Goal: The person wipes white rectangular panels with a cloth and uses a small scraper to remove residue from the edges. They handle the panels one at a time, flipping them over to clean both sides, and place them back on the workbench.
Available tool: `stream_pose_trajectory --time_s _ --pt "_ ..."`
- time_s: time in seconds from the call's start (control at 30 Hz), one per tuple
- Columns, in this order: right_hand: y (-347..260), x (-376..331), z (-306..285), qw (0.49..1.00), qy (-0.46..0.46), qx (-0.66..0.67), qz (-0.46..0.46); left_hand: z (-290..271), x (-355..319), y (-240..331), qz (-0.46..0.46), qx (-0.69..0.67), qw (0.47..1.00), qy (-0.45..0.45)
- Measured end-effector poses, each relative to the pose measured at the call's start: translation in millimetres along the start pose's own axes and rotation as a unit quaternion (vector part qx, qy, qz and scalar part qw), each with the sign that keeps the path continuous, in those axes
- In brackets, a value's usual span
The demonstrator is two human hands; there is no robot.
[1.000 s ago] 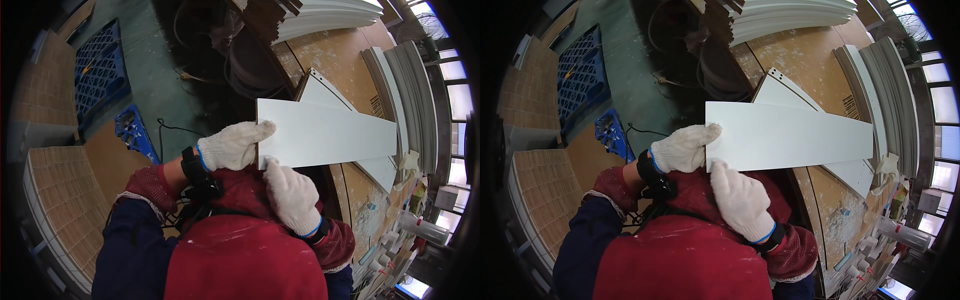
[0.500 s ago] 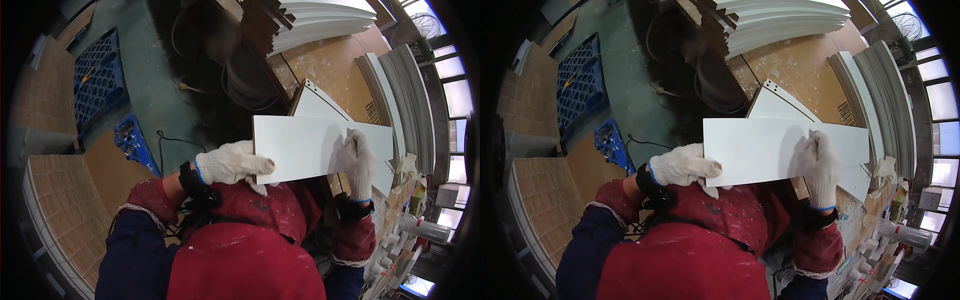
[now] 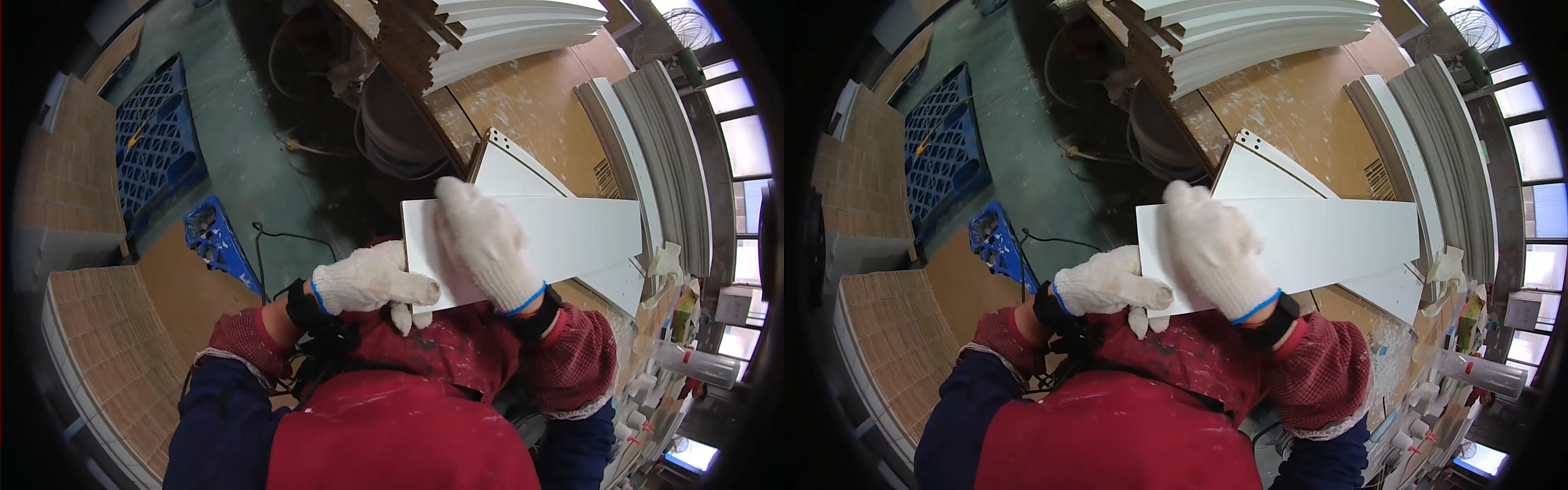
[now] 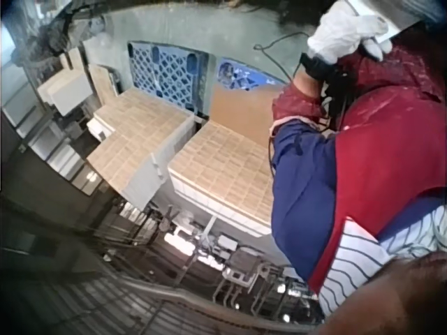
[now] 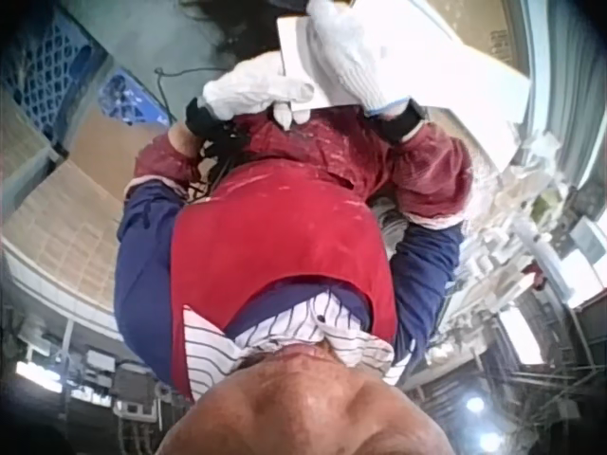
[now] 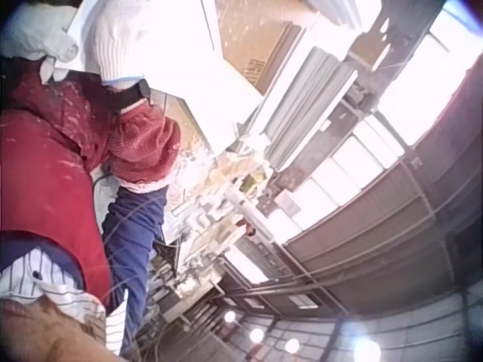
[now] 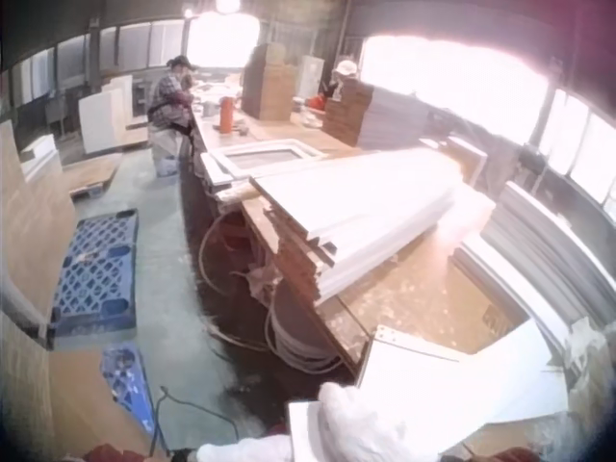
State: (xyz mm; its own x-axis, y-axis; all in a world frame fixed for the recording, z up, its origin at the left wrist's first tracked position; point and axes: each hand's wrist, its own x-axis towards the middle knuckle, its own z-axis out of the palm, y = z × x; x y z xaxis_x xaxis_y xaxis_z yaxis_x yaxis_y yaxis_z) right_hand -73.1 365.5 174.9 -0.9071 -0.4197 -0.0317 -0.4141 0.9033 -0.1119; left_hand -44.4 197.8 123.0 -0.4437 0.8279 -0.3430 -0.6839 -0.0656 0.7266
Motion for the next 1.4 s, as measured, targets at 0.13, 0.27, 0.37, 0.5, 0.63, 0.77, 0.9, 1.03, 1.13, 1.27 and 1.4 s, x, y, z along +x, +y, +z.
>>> stream_pose_trajectory --time_s 0.13,0.27,0.37,0.5,0.63,0.77,0.9,1.03,1.13,1.27,1.4 --pt "-34 6 -9 0.963 -0.173 0.124 -0.163 -6 1 -28 0.152 0.049 0.987 0.004" --pt "-17 -1 -21 0.969 -0.038 0.206 -0.133 -2 -4 -12 0.059 0.000 0.998 -0.002" --pt "23 -1 -7 0.985 0.122 0.116 -0.029 1 0 -7 0.026 -0.011 1.000 -0.008" --pt "-17 5 -23 0.992 -0.076 0.037 -0.089 -2 1 -9 0.031 0.005 0.999 0.007" --pt "-26 -6 -23 0.959 -0.154 0.154 -0.181 -11 3 -28 0.118 0.044 0.992 -0.002" --pt "21 -30 -36 0.978 -0.056 0.198 -0.017 -4 5 -11 0.058 -0.076 0.994 0.056" --pt "86 -88 -36 0.975 0.039 0.183 0.123 -8 22 -7 0.142 -0.024 0.965 0.218" --pt "114 -136 -43 0.924 0.055 0.204 0.320 -19 34 3 0.204 -0.180 0.931 0.242" --pt "136 -170 -39 0.889 0.109 0.212 0.391 -28 39 -1 0.226 -0.181 0.915 0.279" --pt "160 -203 -35 0.851 0.125 0.216 0.461 -41 33 0 0.234 -0.190 0.919 0.255" --pt "184 -226 -38 0.828 0.132 0.218 0.499 -35 40 8 0.126 -0.157 0.952 0.233"
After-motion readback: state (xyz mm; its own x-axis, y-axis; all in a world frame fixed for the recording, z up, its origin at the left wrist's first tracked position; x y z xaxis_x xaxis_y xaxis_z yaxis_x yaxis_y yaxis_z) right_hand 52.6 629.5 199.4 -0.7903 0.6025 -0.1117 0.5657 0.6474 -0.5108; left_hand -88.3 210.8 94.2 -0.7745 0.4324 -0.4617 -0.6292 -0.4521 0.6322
